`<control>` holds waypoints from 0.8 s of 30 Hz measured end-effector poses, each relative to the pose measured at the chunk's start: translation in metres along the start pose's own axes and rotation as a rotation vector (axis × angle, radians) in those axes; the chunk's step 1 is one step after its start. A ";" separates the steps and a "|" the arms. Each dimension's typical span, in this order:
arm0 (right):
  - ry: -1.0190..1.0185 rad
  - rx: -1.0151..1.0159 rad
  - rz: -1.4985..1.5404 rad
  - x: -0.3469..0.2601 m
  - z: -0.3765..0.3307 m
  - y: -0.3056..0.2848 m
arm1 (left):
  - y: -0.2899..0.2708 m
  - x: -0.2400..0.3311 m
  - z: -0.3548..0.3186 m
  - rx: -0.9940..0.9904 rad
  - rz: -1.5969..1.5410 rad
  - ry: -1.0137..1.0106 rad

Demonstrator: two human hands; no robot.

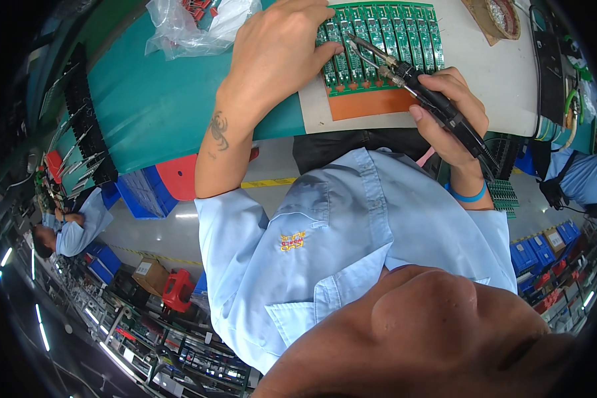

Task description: The person places a circuit board panel onto a fixture, solders components onto the board with a soldering tool, and inserts electronic components into the board by hand.

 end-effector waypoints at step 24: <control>0.007 -0.045 -0.030 -0.004 0.003 0.011 | 0.016 -0.010 -0.022 0.084 -0.239 0.128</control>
Point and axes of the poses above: each hand's wrist, its own z-axis towards the middle knuckle, its own y-axis out of the palm, x = y × z, the point moved 8 cm from there along z, towards the middle knuckle, and after that the axes turned 6 degrees about -z, right-handed, at the moved point
